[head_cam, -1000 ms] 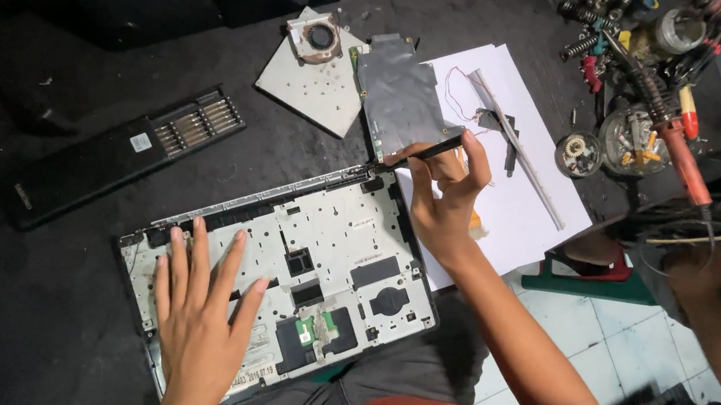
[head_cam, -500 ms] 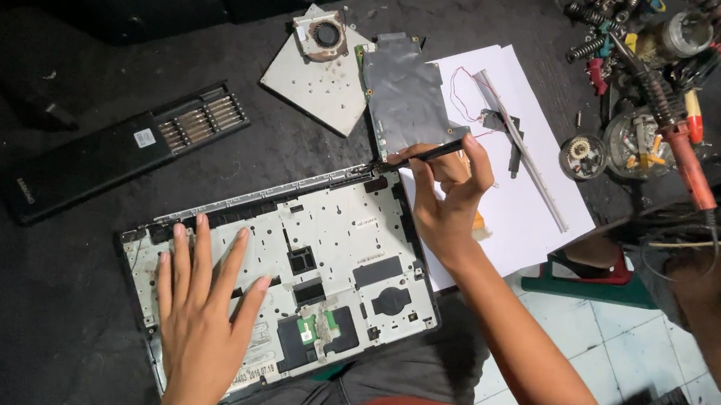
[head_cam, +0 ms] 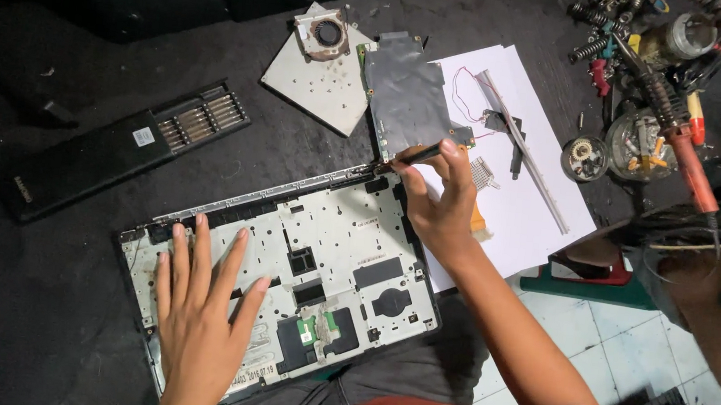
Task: Cleaning a laptop motherboard and internal chassis using a brush and small hand tools.
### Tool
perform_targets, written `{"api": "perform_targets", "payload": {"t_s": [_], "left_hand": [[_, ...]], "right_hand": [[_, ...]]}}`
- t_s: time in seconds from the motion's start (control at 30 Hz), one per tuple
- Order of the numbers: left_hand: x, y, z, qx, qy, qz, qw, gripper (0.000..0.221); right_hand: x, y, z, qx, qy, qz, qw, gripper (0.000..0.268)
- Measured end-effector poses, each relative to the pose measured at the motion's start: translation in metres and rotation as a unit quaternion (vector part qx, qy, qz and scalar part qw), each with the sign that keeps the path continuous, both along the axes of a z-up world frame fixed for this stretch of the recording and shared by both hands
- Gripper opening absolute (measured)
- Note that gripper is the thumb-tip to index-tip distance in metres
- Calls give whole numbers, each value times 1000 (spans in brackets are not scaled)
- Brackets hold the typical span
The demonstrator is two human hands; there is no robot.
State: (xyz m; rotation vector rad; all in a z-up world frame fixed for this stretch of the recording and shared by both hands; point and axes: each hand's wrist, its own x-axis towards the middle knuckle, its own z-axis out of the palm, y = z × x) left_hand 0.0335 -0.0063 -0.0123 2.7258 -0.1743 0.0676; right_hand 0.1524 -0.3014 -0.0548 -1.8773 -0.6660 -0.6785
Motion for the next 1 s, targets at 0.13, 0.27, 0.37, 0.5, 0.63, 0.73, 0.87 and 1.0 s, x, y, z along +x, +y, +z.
{"api": "perform_targets", "payload": {"t_s": [0.13,0.27,0.37,0.5,0.63,0.73,0.87,1.0], "left_hand": [[0,0,1,0,8,1,1000,63],[1,0,1,5,-1,2,1000,63],[0,0,0,-2,0,1,1000,62],[0,0,0,-3,-7,3,1000,62],[0,0,0,-3,-1,2,1000,62],[0,0,-1,-2,3,3,1000,63],[0,0,0,-5,1,2,1000,62],[0,0,0,-4,-6,3,1000,62]], "right_hand": [[1,0,2,-17,6,4,1000,66],[2,10,22,5,-20,62,998,56],[3,7,21,1,-39,43,998,72],[3,2,9,-13,-69,-24,997,85],[0,5,13,-4,-56,-19,998,66],[1,7,18,-6,-51,-5,999,64],[3,3,13,-19,-78,-40,996,83],[-3,6,12,13,-47,-5,999,67]]}}
